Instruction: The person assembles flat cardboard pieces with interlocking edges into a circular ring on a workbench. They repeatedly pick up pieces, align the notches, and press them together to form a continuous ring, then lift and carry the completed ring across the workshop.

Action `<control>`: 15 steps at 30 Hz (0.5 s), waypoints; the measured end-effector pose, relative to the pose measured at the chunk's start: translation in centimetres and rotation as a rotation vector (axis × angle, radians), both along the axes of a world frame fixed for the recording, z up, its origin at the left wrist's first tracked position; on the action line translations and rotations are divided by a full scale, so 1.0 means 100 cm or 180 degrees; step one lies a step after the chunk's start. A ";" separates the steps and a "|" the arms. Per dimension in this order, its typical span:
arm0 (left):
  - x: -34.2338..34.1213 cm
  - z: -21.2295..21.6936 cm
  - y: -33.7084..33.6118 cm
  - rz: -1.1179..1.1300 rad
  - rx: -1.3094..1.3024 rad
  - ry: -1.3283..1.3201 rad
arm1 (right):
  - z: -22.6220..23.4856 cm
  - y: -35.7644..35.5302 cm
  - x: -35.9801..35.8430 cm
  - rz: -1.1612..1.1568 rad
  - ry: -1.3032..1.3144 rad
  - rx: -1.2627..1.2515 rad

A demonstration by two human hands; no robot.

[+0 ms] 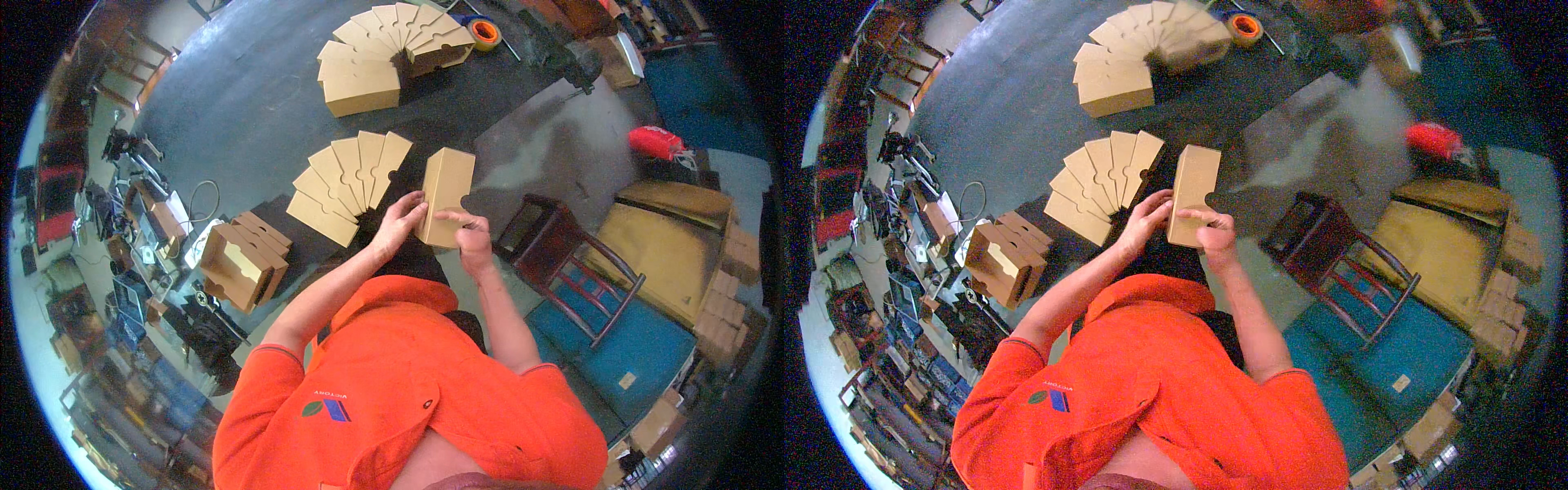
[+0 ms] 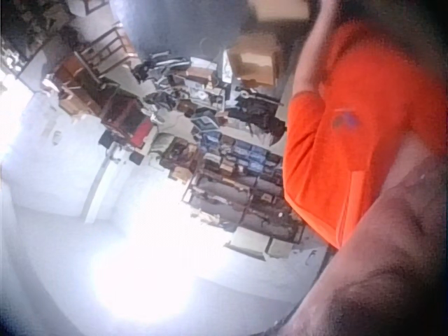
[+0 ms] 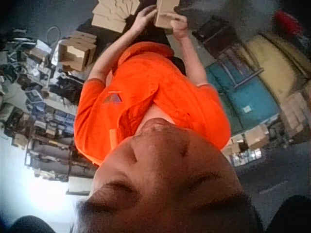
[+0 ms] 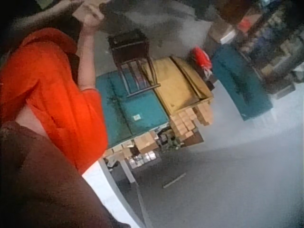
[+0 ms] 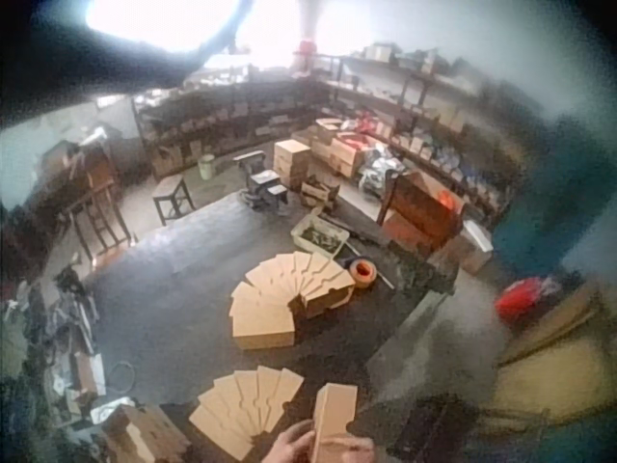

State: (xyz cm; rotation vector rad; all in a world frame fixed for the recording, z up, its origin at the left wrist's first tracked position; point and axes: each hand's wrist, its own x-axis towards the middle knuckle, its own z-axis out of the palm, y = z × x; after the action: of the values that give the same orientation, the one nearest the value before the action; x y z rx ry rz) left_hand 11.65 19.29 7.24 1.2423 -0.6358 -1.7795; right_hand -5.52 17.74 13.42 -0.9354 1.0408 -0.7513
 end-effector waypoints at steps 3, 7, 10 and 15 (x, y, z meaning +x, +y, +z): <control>0.033 0.010 -0.011 -0.0278 -0.0851 -0.1767 | -0.016 -0.005 -0.007 -0.0054 -0.0029 0.0008; 0.103 0.002 -0.040 0.0202 -0.1601 -0.3676 | -0.064 -0.022 0.000 -0.0237 -0.0150 -0.0069; 0.147 -0.010 -0.066 0.0025 -0.1744 -0.5217 | -0.087 -0.027 0.043 -0.0553 -0.0077 0.0080; 0.152 -0.062 -0.064 -0.0563 -0.0340 -0.5024 | -0.127 -0.033 0.072 -0.0670 -0.0257 0.0053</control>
State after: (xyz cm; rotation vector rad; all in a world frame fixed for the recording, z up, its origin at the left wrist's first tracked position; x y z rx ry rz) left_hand 26.88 12.93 1.03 2.4197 -1.6500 -0.4999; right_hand 1.64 14.47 0.73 -0.7824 1.0830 -0.9460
